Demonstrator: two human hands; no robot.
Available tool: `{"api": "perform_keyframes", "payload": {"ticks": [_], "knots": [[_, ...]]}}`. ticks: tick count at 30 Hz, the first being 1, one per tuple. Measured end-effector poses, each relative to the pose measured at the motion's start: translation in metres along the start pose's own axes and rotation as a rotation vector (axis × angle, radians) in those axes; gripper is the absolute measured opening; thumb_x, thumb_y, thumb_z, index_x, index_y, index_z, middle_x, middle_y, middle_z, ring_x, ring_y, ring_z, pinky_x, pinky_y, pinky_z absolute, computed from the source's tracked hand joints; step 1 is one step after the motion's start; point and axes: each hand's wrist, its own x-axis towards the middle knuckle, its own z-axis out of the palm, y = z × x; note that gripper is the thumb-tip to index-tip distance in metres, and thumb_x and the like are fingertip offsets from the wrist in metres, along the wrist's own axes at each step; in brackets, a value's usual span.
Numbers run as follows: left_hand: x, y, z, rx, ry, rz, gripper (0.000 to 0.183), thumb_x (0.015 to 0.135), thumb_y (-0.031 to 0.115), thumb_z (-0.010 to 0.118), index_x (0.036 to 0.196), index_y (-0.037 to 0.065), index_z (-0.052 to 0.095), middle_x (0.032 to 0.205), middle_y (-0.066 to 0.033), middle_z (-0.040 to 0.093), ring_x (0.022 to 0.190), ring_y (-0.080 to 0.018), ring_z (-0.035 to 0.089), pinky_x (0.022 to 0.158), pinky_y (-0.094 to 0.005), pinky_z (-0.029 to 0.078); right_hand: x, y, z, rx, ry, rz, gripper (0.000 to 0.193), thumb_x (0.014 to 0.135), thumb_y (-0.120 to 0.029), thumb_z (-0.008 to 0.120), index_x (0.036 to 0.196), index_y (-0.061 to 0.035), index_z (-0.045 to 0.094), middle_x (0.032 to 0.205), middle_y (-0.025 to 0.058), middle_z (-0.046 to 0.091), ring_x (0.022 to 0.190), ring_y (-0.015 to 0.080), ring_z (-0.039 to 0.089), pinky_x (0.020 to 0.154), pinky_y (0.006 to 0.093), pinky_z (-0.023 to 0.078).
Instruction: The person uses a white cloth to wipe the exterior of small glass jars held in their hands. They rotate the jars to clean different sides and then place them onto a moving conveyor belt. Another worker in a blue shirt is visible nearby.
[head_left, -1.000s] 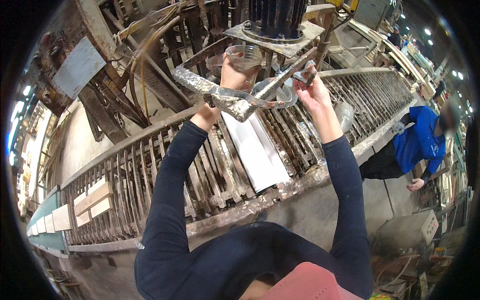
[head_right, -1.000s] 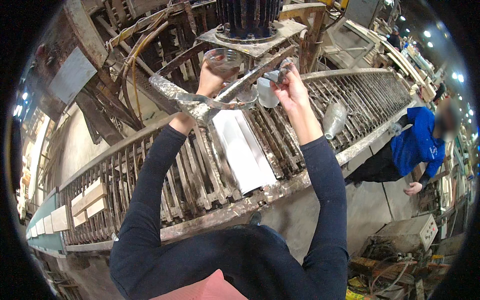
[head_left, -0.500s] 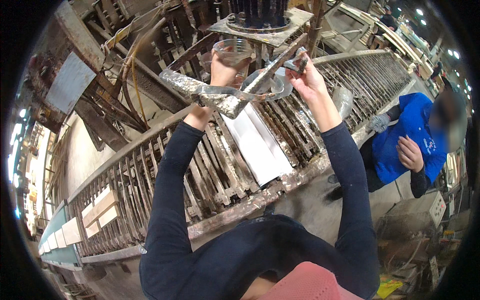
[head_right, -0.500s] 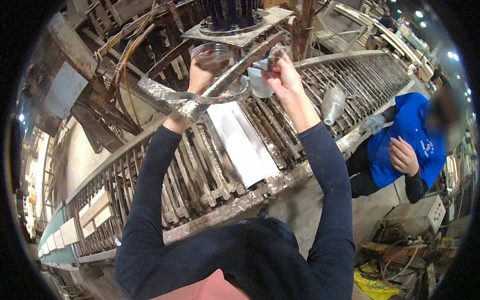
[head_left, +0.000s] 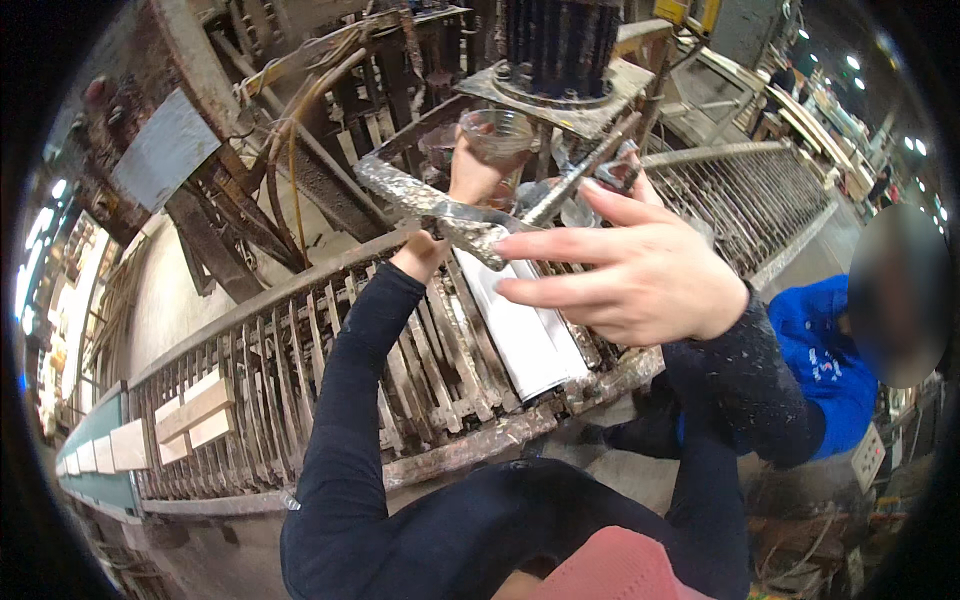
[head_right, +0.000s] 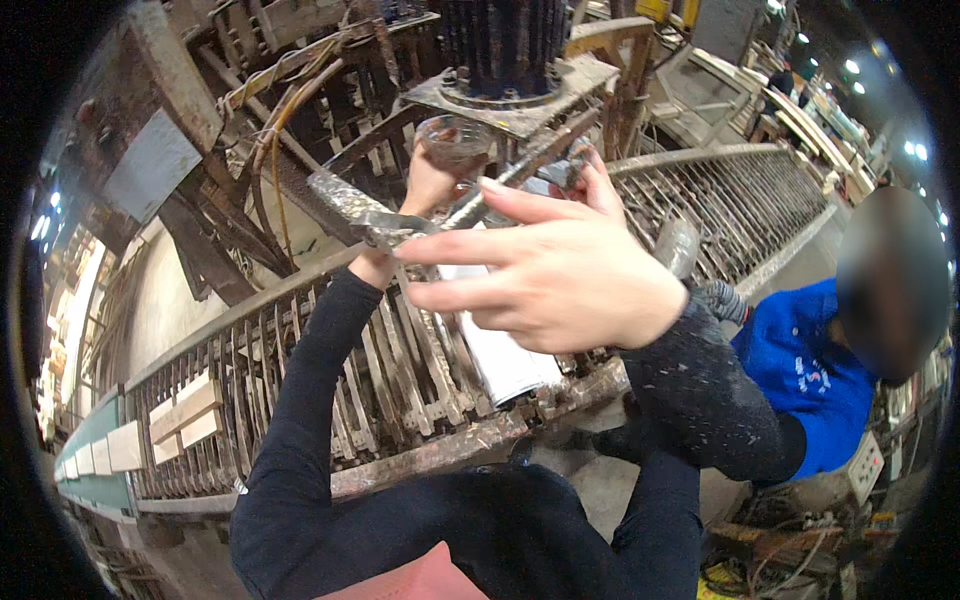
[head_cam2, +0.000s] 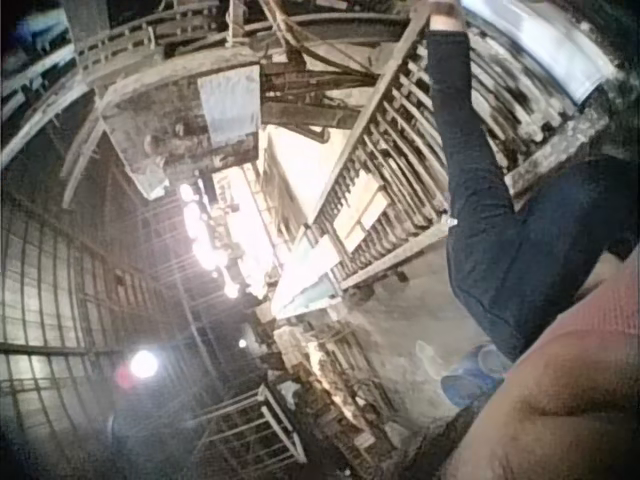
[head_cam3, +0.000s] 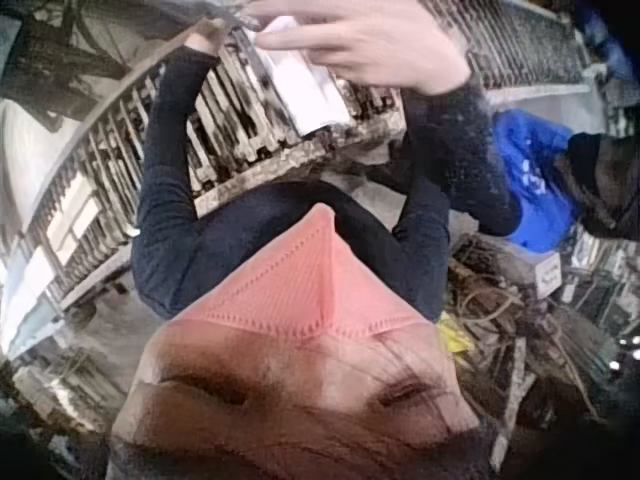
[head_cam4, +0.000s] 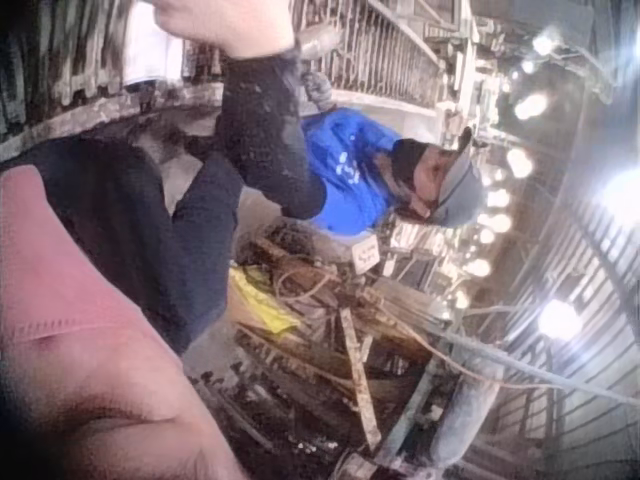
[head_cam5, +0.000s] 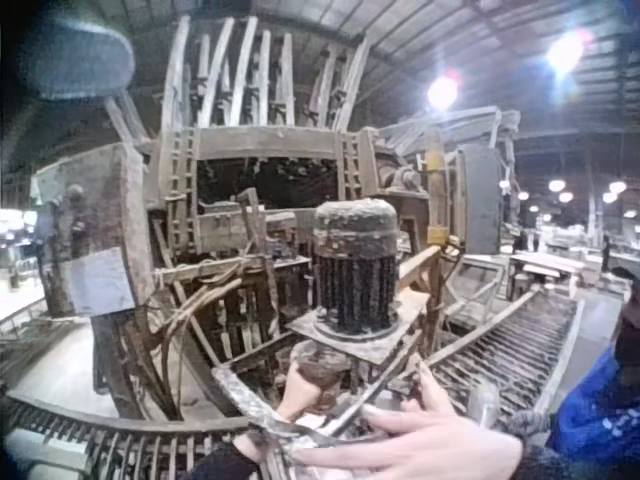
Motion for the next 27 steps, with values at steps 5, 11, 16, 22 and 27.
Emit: {"api": "perform_keyframes", "payload": {"ticks": [5,11,16,22,27], "knots": [[-0.002,0.029,0.012,-0.126,-0.107,-0.058,0.06,0.051,0.019,0.079,0.1,-0.001,0.051,0.099,-0.0105,0.053,0.087,-0.0184,0.053,0.076,-0.0284,0.043,0.013,-0.07,0.023,-0.734,-0.626,-0.572,0.021,0.073,-0.018,0.054,0.086,-0.0013,0.052,0.096,0.0071,0.052,0.089,0.0203,0.048,0.074,0.0315,0.044],[-0.005,0.029,0.004,0.011,-0.002,0.078,0.051,0.052,0.02,0.078,0.094,0.003,0.055,0.098,-0.0101,0.054,0.086,-0.0202,0.053,0.077,-0.0304,0.042,0.026,-0.083,0.034,-0.797,-0.796,-0.726,0.015,0.066,-0.011,0.055,0.074,0.0012,0.052,0.103,0.0074,0.052,0.1,0.0222,0.046,0.08,0.0318,0.043],[-0.011,0.062,-0.007,0.055,-0.005,0.129,0.04,0.055,0.021,0.075,0.089,0.004,0.061,0.098,-0.009,0.055,0.093,-0.0211,0.051,0.085,-0.0321,0.038,0.028,-0.082,0.032,-0.657,-0.841,-0.69,0.011,0.061,-0.007,0.055,0.064,0.0026,0.051,0.106,0.0078,0.053,0.108,0.0239,0.045,0.083,0.0328,0.042],[0.0,0.019,0.0,-0.047,-0.016,0.076,0.05,0.053,0.022,0.076,0.094,0.003,0.057,0.098,-0.011,0.055,0.094,-0.0227,0.051,0.086,-0.0325,0.038,0.032,-0.087,0.029,-0.554,-0.824,-0.689,0.012,0.062,-0.007,0.055,0.06,0.0009,0.046,0.102,0.0094,0.054,0.107,0.0256,0.046,0.084,0.0352,0.042],[0.0,0.004,-0.001,0.03,0.03,0.07,0.071,0.047,0.025,0.08,0.104,-0.001,0.047,0.102,-0.0136,0.049,0.093,-0.0234,0.052,0.08,-0.031,0.042,0.032,-0.092,-0.033,-0.314,-0.308,-0.347,0.006,0.06,-0.008,0.05,0.059,-0.0038,0.046,0.1,0.0097,0.052,0.108,0.0265,0.045,0.087,0.0385,0.038]]}}
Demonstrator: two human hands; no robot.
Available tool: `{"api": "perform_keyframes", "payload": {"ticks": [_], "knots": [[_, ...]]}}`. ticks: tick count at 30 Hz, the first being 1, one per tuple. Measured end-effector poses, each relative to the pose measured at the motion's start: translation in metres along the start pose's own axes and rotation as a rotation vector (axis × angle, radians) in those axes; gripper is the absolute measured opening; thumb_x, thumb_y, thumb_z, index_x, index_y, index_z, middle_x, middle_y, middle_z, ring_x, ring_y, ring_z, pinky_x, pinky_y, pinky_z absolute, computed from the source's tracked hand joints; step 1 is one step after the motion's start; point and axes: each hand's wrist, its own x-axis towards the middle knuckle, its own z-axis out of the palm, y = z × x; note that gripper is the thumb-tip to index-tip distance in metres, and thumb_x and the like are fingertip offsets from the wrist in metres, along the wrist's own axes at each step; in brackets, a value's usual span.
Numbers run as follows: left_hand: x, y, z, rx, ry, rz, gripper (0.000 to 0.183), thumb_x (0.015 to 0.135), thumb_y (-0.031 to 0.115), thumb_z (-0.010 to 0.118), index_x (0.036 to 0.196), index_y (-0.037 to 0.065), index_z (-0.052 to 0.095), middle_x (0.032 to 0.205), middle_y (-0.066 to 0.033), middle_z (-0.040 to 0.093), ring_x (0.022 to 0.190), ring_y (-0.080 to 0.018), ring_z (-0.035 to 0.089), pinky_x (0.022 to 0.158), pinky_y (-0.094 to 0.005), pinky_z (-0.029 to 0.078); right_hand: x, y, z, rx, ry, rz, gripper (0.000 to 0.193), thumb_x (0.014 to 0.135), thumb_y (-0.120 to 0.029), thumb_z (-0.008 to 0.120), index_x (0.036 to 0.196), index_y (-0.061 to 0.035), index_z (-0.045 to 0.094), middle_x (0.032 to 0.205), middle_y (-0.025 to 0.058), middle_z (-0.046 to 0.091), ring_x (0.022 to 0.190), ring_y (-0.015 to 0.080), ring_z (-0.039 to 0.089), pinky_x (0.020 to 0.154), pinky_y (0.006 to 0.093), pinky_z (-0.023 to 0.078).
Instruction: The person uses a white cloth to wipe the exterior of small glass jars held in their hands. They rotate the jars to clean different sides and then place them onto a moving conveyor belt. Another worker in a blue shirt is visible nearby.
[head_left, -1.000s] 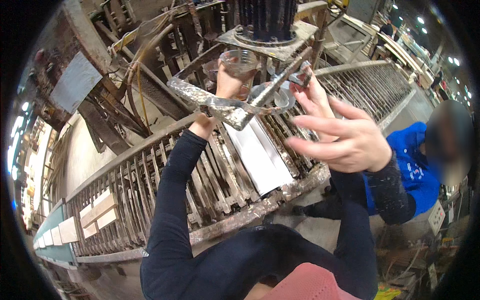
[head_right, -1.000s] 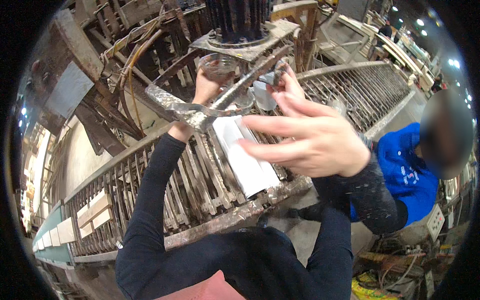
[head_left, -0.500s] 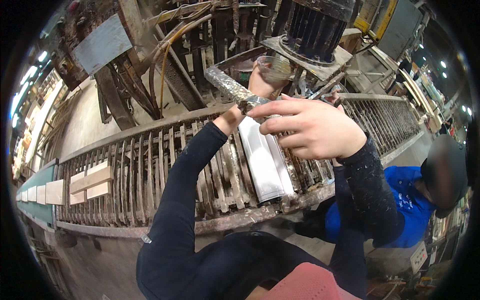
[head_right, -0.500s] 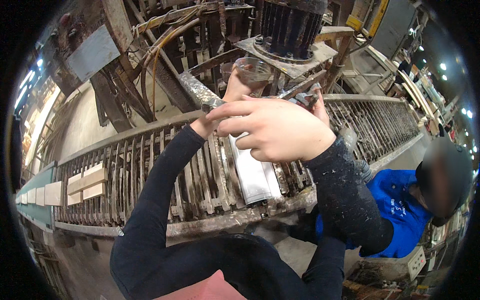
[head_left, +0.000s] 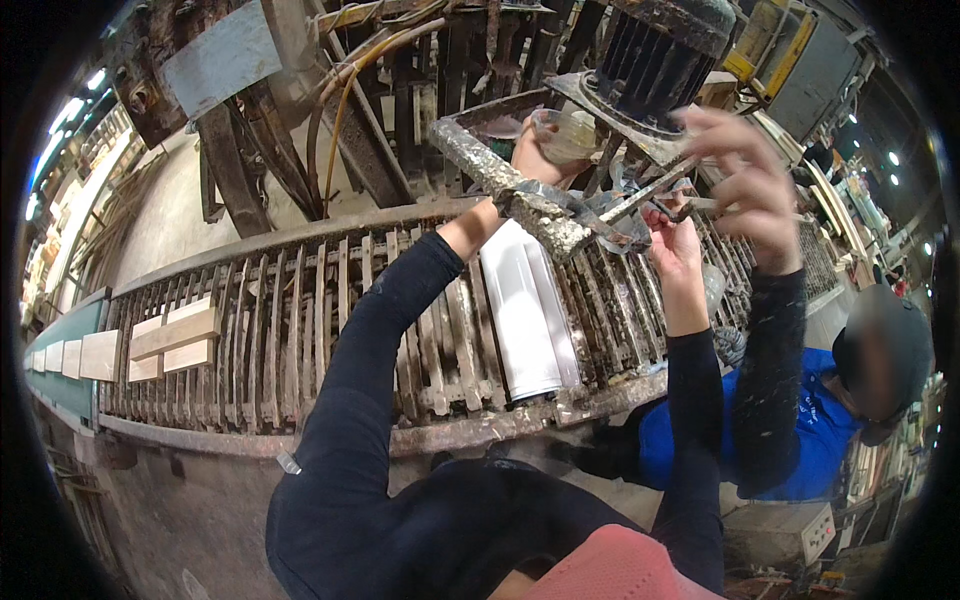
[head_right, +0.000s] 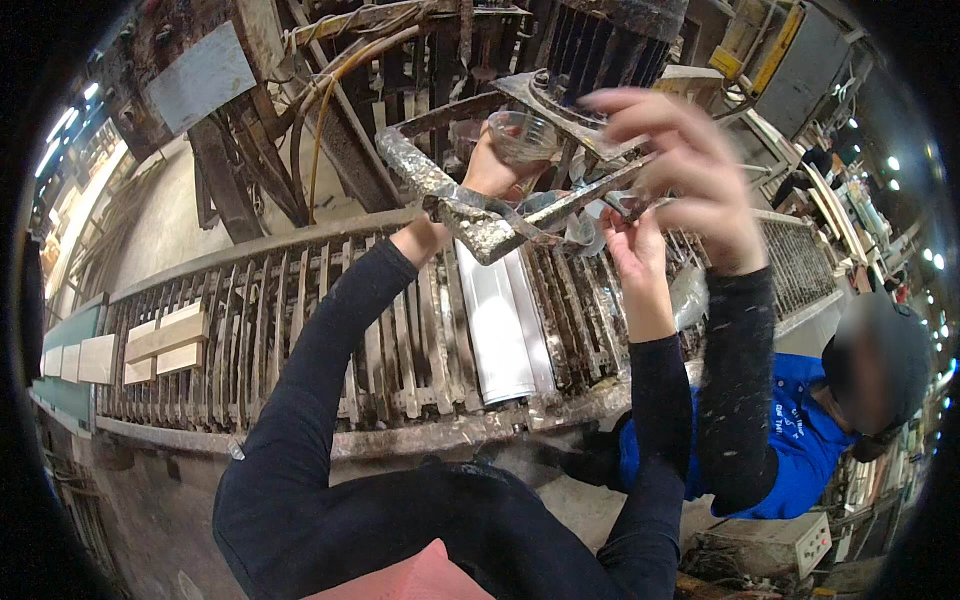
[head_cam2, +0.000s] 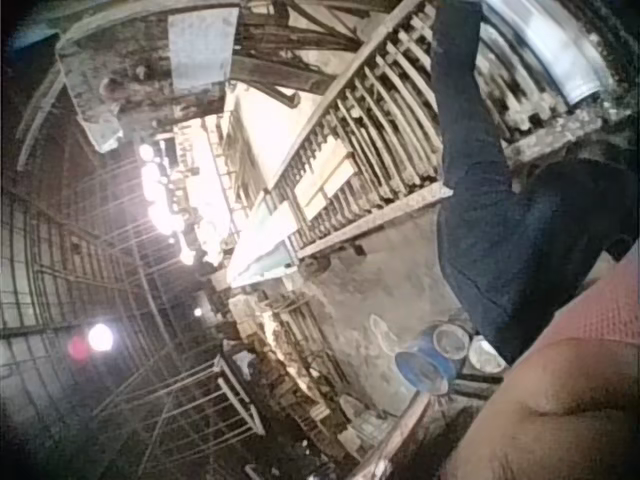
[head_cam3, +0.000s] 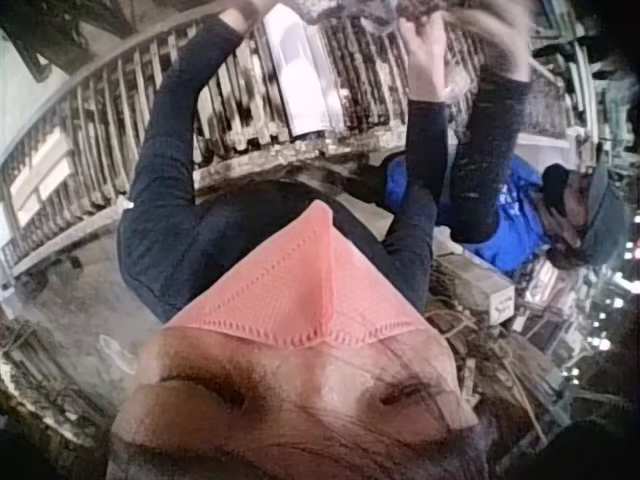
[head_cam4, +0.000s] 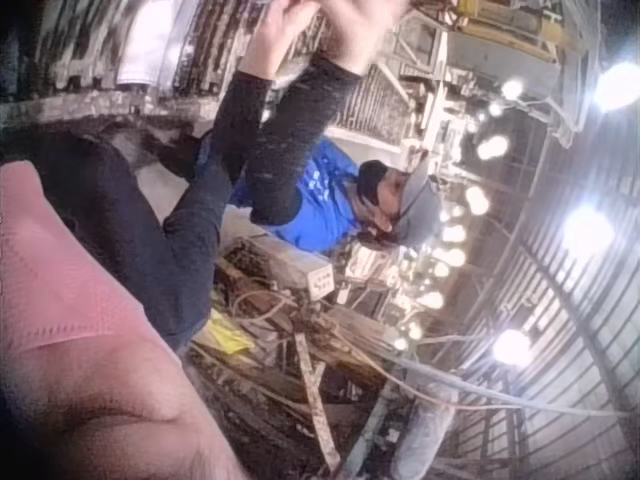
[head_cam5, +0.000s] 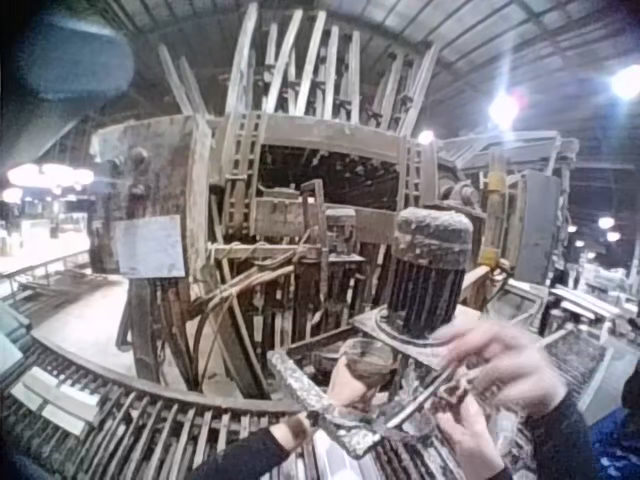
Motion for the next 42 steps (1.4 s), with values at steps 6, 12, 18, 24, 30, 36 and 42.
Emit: {"api": "perform_keyframes", "payload": {"ticks": [6,12,18,24,30,36,42], "knots": [[-0.003,-0.002,0.014,-0.059,-0.011,0.01,0.061,0.05,0.026,0.08,0.097,0.0,0.051,0.099,-0.0119,0.049,0.09,-0.0223,0.052,0.079,-0.0307,0.042,-0.105,0.159,0.041,0.92,0.982,0.575,0.01,0.074,-0.011,0.053,0.069,-0.0036,0.049,0.076,0.006,0.047,0.075,0.0183,0.046,0.076,0.0331,0.045],[-0.001,-0.02,0.012,-0.057,-0.01,-0.062,0.064,0.047,0.029,0.082,0.097,0.003,0.051,0.094,-0.0093,0.055,0.086,-0.0187,0.056,0.074,-0.0286,0.045,-0.114,0.19,0.08,1.32,1.226,0.799,0.014,0.078,-0.015,0.058,0.073,-0.004,0.052,0.063,0.0033,0.043,0.061,0.0149,0.044,0.074,0.0329,0.046],[0.002,-0.026,0.01,-0.111,-0.071,-0.09,0.065,0.051,0.016,0.079,0.104,0.001,0.045,0.101,-0.0104,0.054,0.089,-0.0176,0.056,0.077,-0.0285,0.046,-0.098,0.166,0.086,1.369,1.234,0.757,0.034,0.079,-0.002,0.046,0.108,-0.0186,0.05,0.088,0.0078,0.053,0.069,0.019,0.05,0.069,0.0356,0.046],[0.003,-0.023,0.008,-0.023,-0.14,-0.045,0.063,0.056,0.008,0.078,0.107,-0.003,0.042,0.101,-0.0111,0.055,0.089,-0.016,0.056,0.078,-0.0274,0.047,-0.099,0.167,0.085,1.392,1.164,0.69,0.041,0.077,-0.001,0.043,0.113,-0.0203,0.047,0.083,0.0057,0.053,0.069,0.0191,0.05,0.071,0.0391,0.044],[-0.004,0.001,0.011,0.01,-0.193,-0.111,0.062,0.06,0.016,0.077,0.108,-0.003,0.044,0.097,-0.0121,0.058,0.088,-0.0148,0.056,0.075,-0.0263,0.046,-0.1,0.168,0.087,1.317,1.219,0.713,0.04,0.078,0.0,0.045,0.113,-0.0193,0.046,0.066,0.0017,0.043,0.06,0.0159,0.042,0.073,0.0429,0.044],[-0.003,0.002,0.011,-0.217,-0.16,-0.131,0.073,0.055,0.012,0.079,0.113,-0.001,0.037,0.105,-0.0147,0.053,0.09,-0.0191,0.055,0.074,-0.0287,0.047,-0.094,0.165,0.088,1.281,1.188,0.68,0.04,0.079,0.001,0.043,0.114,-0.0187,0.044,0.07,0.0026,0.045,0.058,0.0151,0.043,0.071,0.0421,0.047],[-0.005,-0.001,0.008,-0.104,-0.139,-0.167,0.065,0.057,0.017,0.079,0.108,-0.002,0.042,0.103,-0.0139,0.053,0.088,-0.0187,0.054,0.075,-0.0276,0.044,-0.092,0.162,0.089,1.293,1.214,0.67,0.037,0.079,0.0,0.044,0.111,-0.0177,0.045,0.068,0.0031,0.045,0.055,0.0151,0.044,0.068,0.0395,0.048]]}}
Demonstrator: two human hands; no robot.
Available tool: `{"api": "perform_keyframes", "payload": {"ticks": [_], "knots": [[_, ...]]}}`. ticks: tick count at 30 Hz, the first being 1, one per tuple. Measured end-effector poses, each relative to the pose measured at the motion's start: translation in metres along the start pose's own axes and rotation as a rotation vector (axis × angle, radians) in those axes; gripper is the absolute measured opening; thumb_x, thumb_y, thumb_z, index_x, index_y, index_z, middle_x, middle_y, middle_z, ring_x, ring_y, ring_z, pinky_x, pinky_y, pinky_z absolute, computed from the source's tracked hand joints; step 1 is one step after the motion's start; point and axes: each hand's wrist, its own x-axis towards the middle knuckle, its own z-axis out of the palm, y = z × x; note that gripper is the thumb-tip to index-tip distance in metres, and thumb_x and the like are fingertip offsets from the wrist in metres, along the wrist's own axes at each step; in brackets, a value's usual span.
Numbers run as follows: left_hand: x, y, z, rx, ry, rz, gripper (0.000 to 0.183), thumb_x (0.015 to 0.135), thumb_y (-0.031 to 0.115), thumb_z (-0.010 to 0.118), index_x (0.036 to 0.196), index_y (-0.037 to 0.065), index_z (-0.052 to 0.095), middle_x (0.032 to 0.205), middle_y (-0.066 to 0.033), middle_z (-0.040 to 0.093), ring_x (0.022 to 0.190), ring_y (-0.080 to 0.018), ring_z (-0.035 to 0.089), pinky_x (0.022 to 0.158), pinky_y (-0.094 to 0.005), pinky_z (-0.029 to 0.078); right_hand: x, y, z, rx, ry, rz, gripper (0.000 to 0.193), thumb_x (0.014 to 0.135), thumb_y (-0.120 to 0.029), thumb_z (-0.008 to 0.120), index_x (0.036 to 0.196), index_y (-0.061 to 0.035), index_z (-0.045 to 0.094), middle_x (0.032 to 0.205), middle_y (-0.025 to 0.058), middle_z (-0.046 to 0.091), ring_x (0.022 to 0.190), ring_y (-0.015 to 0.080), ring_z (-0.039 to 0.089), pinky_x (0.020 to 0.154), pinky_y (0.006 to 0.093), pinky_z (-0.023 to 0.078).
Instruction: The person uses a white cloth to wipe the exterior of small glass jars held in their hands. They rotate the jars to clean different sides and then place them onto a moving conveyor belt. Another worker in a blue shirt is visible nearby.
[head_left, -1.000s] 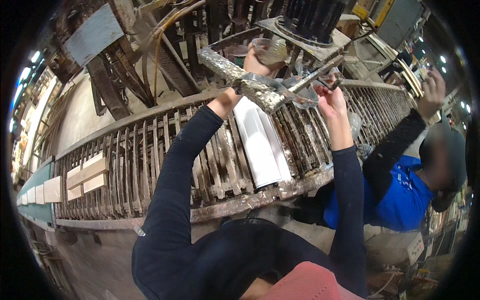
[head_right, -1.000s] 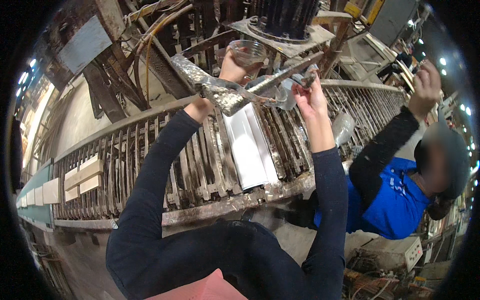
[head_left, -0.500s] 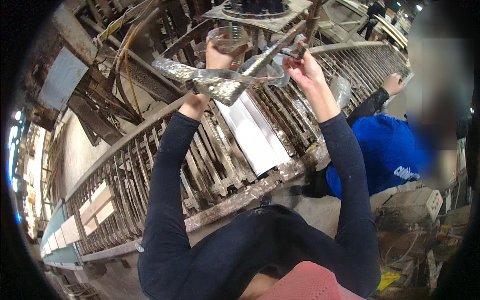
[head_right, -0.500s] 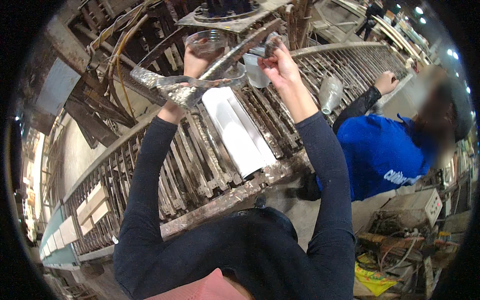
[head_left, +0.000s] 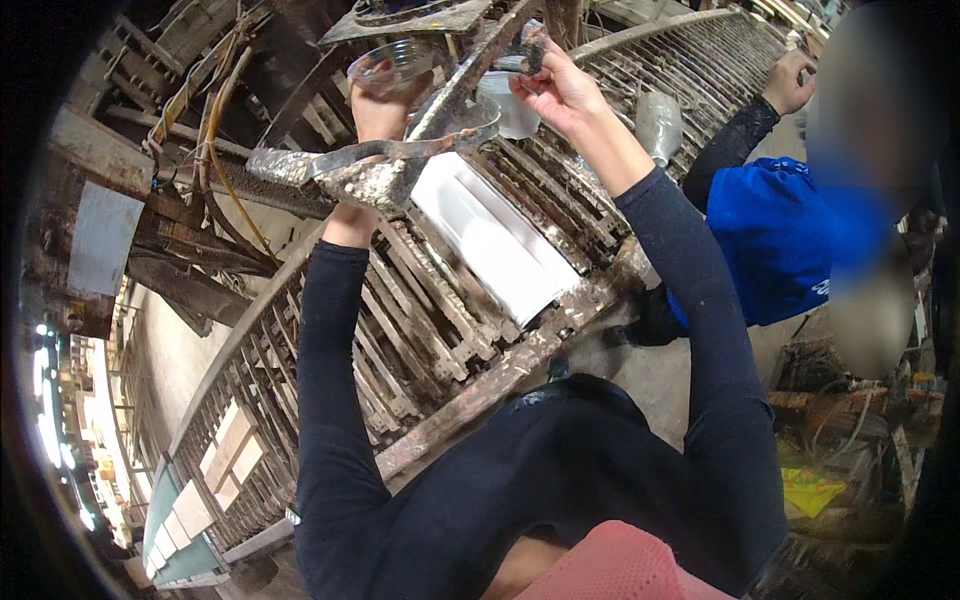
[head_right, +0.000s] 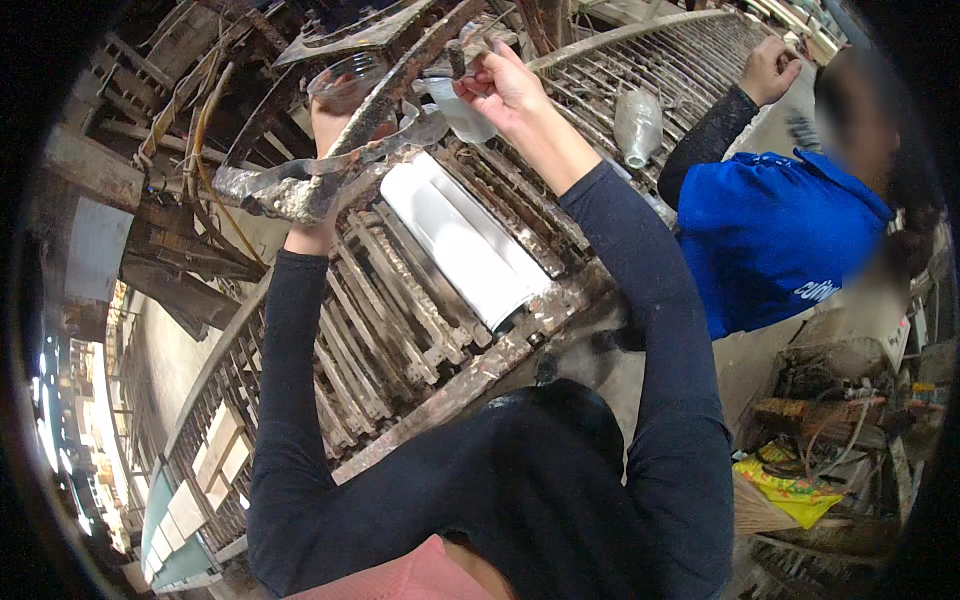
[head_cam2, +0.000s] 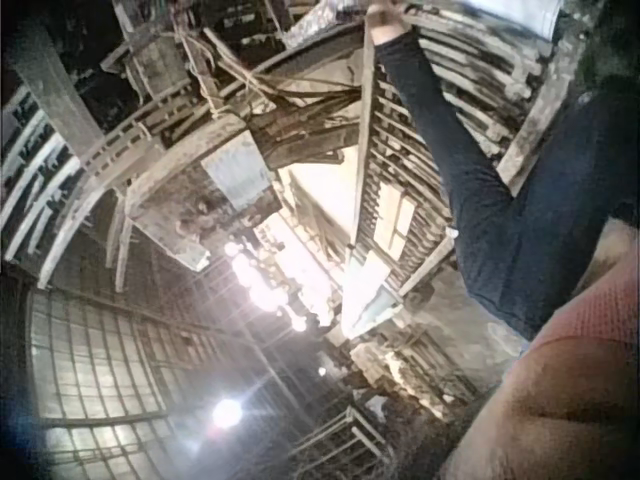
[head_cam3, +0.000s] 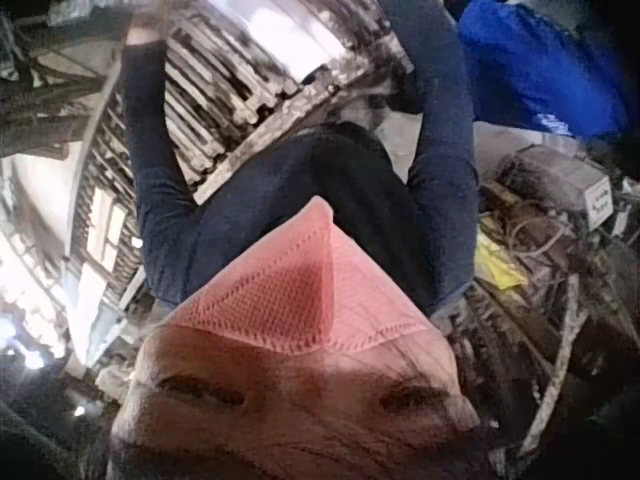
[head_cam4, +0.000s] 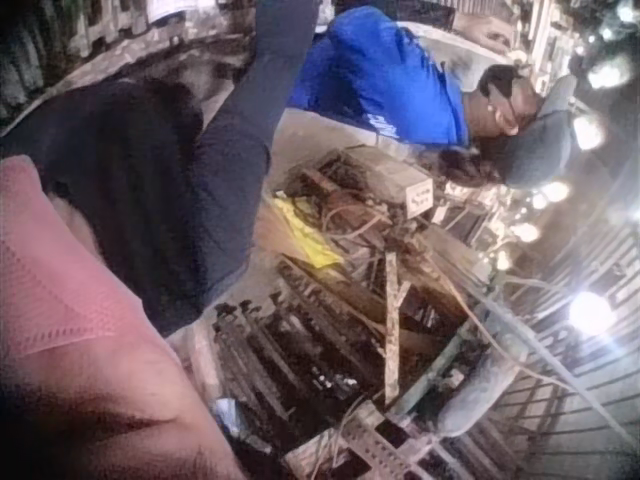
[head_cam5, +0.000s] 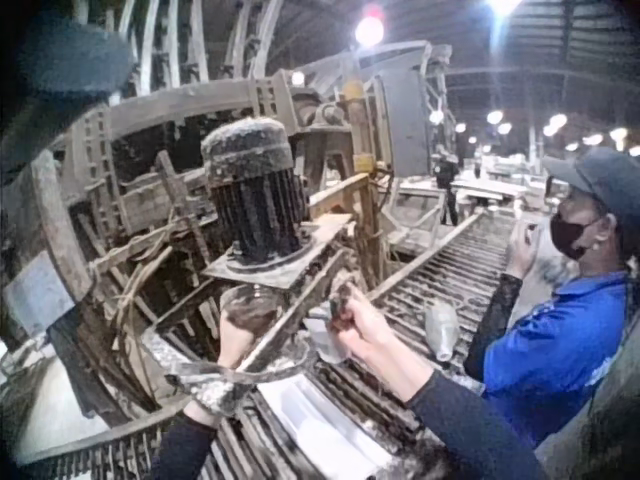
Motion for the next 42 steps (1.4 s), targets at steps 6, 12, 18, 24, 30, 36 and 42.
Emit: {"api": "perform_keyframes", "payload": {"ticks": [6,12,18,24,30,36,42], "knots": [[0.007,-0.002,-0.003,-0.134,-0.095,0.076,0.059,0.059,0.015,0.078,0.105,-0.001,0.044,0.099,-0.0119,0.056,0.085,-0.0162,0.054,0.074,-0.0261,0.044,-0.002,0.002,-0.002,-0.011,-0.004,-0.028,0.043,0.077,0.002,0.044,0.115,-0.0178,0.045,0.067,0.0039,0.041,0.061,0.0173,0.044,0.072,0.0408,0.047],[0.005,-0.002,0.001,-0.231,-0.104,0.071,0.061,0.062,0.009,0.075,0.11,0.001,0.038,0.099,-0.0111,0.056,0.088,-0.0158,0.054,0.074,-0.0262,0.044,-0.002,-0.002,-0.005,-0.039,-0.07,-0.029,0.05,0.077,0.001,0.045,0.123,-0.018,0.036,0.066,0.0028,0.043,0.055,0.015,0.045,0.07,0.0423,0.048],[0.004,-0.005,-0.001,-0.06,-0.193,-0.016,0.06,0.061,0.006,0.073,0.111,0.002,0.04,0.102,-0.0097,0.054,0.092,-0.0168,0.053,0.08,-0.0279,0.04,0.003,0.002,-0.004,0.1,0.124,-0.038,0.023,0.073,0.003,0.046,0.088,-0.0143,0.046,0.082,0.002,0.046,0.063,0.0181,0.046,0.05,0.0372,0.045],[0.021,-0.027,-0.024,0.046,-0.303,0.195,0.063,0.058,0.007,0.073,0.113,0.003,0.041,0.113,-0.0104,0.046,0.1,-0.0193,0.048,0.089,-0.0306,0.034,0.006,0.01,0.001,0.013,0.004,-0.013,0.057,0.075,0.002,0.041,0.126,-0.0237,0.032,0.063,0.0026,0.044,0.054,0.0139,0.046,0.057,0.0372,0.047],[0.022,-0.027,-0.02,0.243,-0.396,0.451,0.069,0.055,0.009,0.074,0.116,0.006,0.041,0.117,-0.0101,0.046,0.106,-0.0207,0.045,0.096,-0.033,0.028,-0.003,0.0,0.004,-0.012,0.039,-0.018,0.059,0.076,0.001,0.042,0.128,-0.0241,0.03,0.065,0.0008,0.041,0.052,0.0119,0.041,0.061,0.0374,0.047],[0.016,-0.003,-0.002,0.248,-0.399,0.54,0.058,0.052,0.008,0.074,0.105,0.003,0.051,0.099,-0.0048,0.058,0.101,-0.0169,0.048,0.096,-0.0338,0.027,-0.007,-0.003,0.001,0.02,0.046,-0.021,0.06,0.077,0.001,0.042,0.129,-0.0231,0.027,0.064,0.0006,0.04,0.05,0.0104,0.04,0.058,0.0365,0.047],[0.006,0.0,-0.004,0.002,-0.271,0.168,0.068,0.051,0.008,0.075,0.111,0.002,0.042,0.101,-0.0076,0.056,0.097,-0.0172,0.05,0.09,-0.0322,0.033,-0.004,-0.001,0.003,-0.003,0.035,-0.01,0.062,0.076,0.001,0.043,0.13,-0.0232,0.025,0.062,0.0,0.04,0.048,0.0103,0.039,0.057,0.0364,0.047]]}}
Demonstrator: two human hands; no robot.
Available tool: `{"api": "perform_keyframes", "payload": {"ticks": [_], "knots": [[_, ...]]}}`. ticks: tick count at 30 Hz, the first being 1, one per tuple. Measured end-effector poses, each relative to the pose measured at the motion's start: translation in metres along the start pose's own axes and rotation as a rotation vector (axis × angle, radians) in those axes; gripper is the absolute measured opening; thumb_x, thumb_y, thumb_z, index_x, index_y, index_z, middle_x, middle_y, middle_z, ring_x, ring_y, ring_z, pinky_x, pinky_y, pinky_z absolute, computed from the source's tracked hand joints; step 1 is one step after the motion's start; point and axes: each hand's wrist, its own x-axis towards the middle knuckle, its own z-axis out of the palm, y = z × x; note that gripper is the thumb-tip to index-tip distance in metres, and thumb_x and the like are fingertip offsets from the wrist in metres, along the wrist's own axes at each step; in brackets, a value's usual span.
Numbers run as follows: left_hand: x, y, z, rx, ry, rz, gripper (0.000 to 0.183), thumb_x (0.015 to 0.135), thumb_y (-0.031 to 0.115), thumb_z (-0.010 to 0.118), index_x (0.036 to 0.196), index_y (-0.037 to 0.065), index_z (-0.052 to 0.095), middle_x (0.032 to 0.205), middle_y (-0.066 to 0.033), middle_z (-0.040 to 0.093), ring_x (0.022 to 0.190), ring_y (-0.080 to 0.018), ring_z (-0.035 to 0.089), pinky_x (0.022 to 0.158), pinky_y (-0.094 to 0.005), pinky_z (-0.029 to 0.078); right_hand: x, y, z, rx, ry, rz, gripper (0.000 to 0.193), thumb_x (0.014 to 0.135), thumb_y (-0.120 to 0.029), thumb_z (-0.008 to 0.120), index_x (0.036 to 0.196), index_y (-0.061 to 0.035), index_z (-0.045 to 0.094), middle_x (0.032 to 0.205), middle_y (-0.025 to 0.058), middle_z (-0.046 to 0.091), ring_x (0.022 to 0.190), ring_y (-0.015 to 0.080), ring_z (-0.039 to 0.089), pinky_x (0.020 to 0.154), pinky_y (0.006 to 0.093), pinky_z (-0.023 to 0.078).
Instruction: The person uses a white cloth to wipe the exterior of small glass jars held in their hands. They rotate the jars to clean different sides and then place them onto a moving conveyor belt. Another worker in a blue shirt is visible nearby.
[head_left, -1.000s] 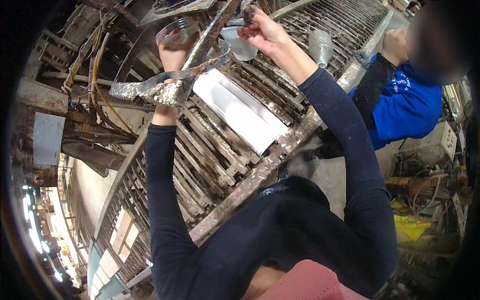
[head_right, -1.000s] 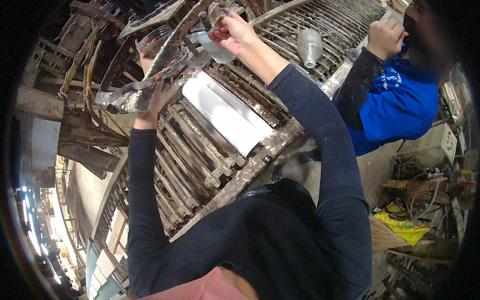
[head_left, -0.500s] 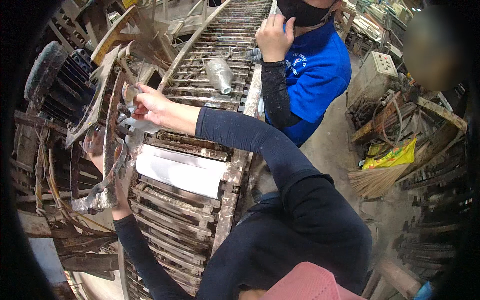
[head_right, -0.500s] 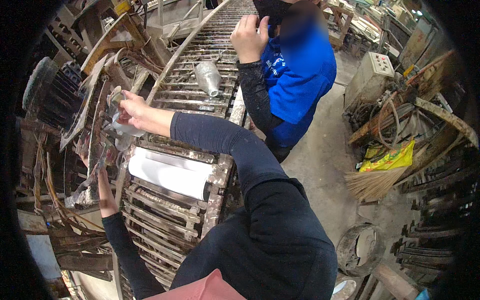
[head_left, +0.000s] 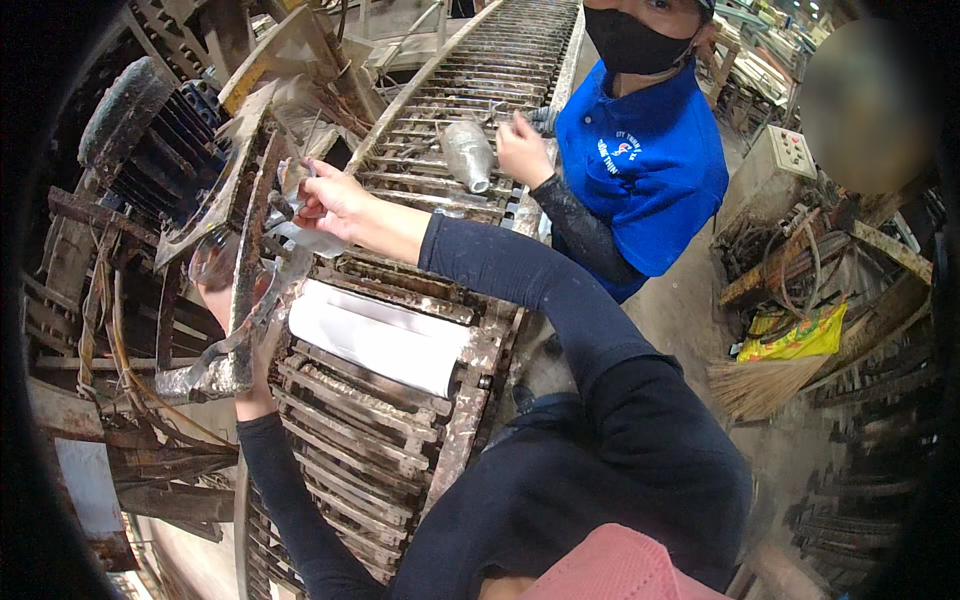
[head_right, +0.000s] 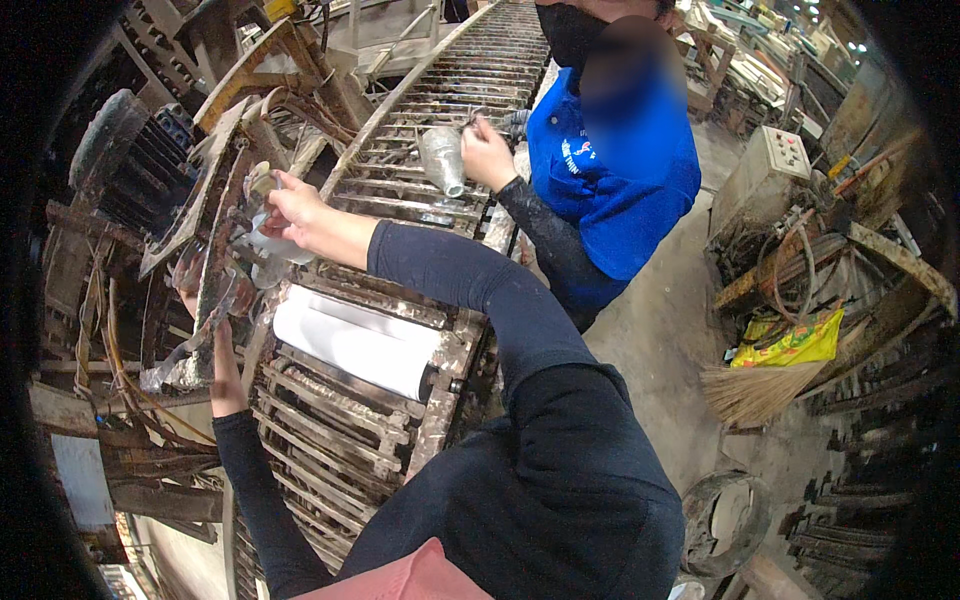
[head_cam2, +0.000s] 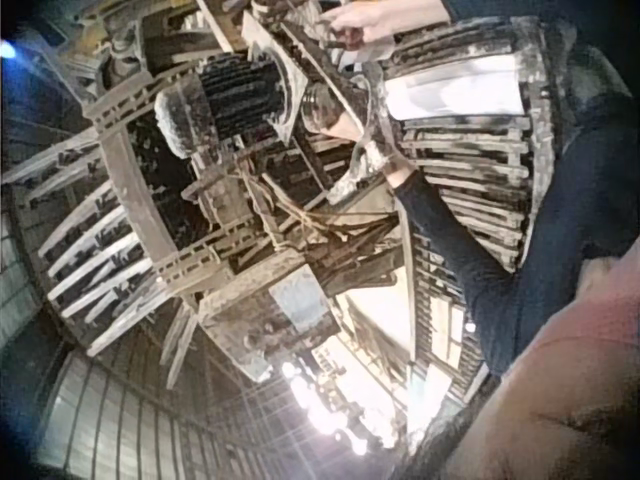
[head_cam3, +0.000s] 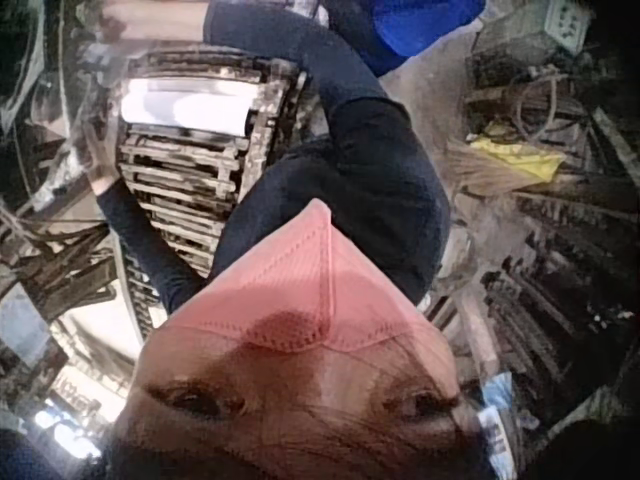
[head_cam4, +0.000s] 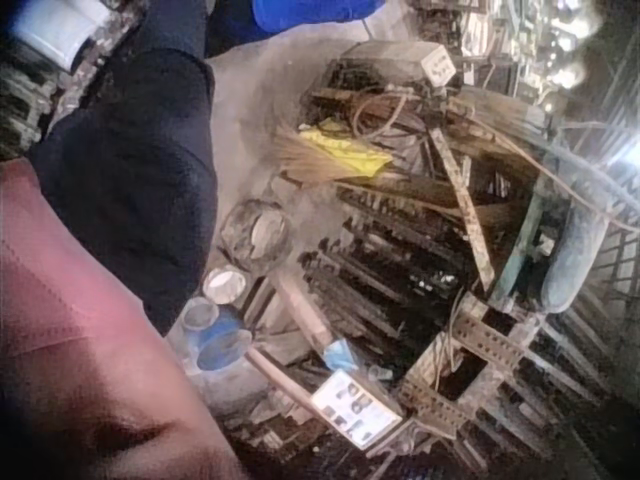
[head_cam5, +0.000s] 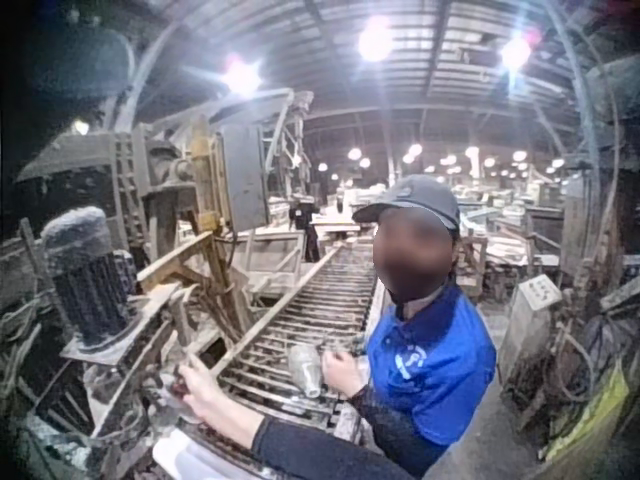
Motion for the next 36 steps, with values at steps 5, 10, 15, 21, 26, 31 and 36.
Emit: {"api": "perform_keyframes", "payload": {"ticks": [5,10,15,21,26,31,36], "knots": [[-0.001,0.002,0.004,-0.048,0.017,-0.057,0.077,0.051,0.008,0.075,0.116,0.001,0.035,0.102,-0.01,0.054,0.094,-0.0175,0.052,0.086,-0.0309,0.038,-0.001,-0.001,0.001,0.037,0.008,0.009,0.063,0.076,0.002,0.043,0.131,-0.0238,0.024,0.06,-0.0001,0.04,0.047,0.0105,0.04,0.057,0.0364,0.048],[0.002,-0.004,-0.004,-0.033,0.009,0.01,0.082,0.05,0.008,0.077,0.119,0.002,0.033,0.105,-0.0121,0.052,0.092,-0.0187,0.053,0.083,-0.0305,0.042,-0.003,-0.001,0.003,0.024,0.0,0.017,0.065,0.076,0.002,0.043,0.131,-0.0246,0.022,0.06,0.0,0.041,0.048,0.0109,0.042,0.059,0.0382,0.049],[0.0,-0.012,-0.008,0.012,0.025,0.028,0.081,0.05,0.007,0.077,0.118,0.003,0.034,0.107,-0.0124,0.051,0.094,-0.0195,0.052,0.084,-0.0314,0.042,-0.002,0.0,0.001,0.018,-0.001,0.009,0.063,0.076,0.002,0.043,0.13,-0.0253,0.025,0.062,0.0001,0.041,0.05,0.0109,0.041,0.059,0.0375,0.048],[0.004,-0.012,-0.002,-0.018,0.047,-0.001,0.079,0.051,0.007,0.077,0.118,0.003,0.034,0.108,-0.0125,0.05,0.095,-0.0196,0.051,0.084,-0.0315,0.042,0.001,-0.002,-0.002,0.015,0.002,0.001,0.062,0.076,0.001,0.044,0.129,-0.0256,0.027,0.062,-0.0002,0.041,0.051,0.0109,0.04,0.06,0.037,0.047],[0.001,-0.014,-0.006,-0.015,0.08,-0.007,0.078,0.052,0.008,0.077,0.117,0.003,0.035,0.108,-0.0126,0.05,0.095,-0.0198,0.051,0.084,-0.0316,0.042,0.004,0.001,-0.003,0.048,-0.031,0.0,0.061,0.076,0.002,0.044,0.129,-0.0248,0.028,0.06,-0.0009,0.04,0.049,0.01,0.039,0.057,0.0368,0.047],[-0.003,-0.02,-0.004,-0.037,0.158,0.026,0.077,0.053,0.008,0.078,0.117,0.003,0.035,0.109,-0.0128,0.05,0.096,-0.0199,0.05,0.085,-0.0317,0.041,0.005,0.005,-0.001,0.049,-0.023,-0.011,0.061,0.074,0.002,0.043,0.128,-0.0232,0.03,0.06,-0.0001,0.042,0.048,0.012,0.04,0.054,0.0356,0.044],[0.003,-0.011,0.001,-0.085,0.173,-0.128,0.075,0.056,0.012,0.079,0.116,0.002,0.036,0.108,-0.0132,0.05,0.096,-0.0197,0.05,0.084,-0.0305,0.041,0.003,0.003,-0.005,0.009,-0.073,-0.024,0.056,0.072,0.0,0.043,0.123,-0.0223,0.037,0.068,-0.0013,0.045,0.052,0.0121,0.041,0.062,0.0358,0.043]]}}
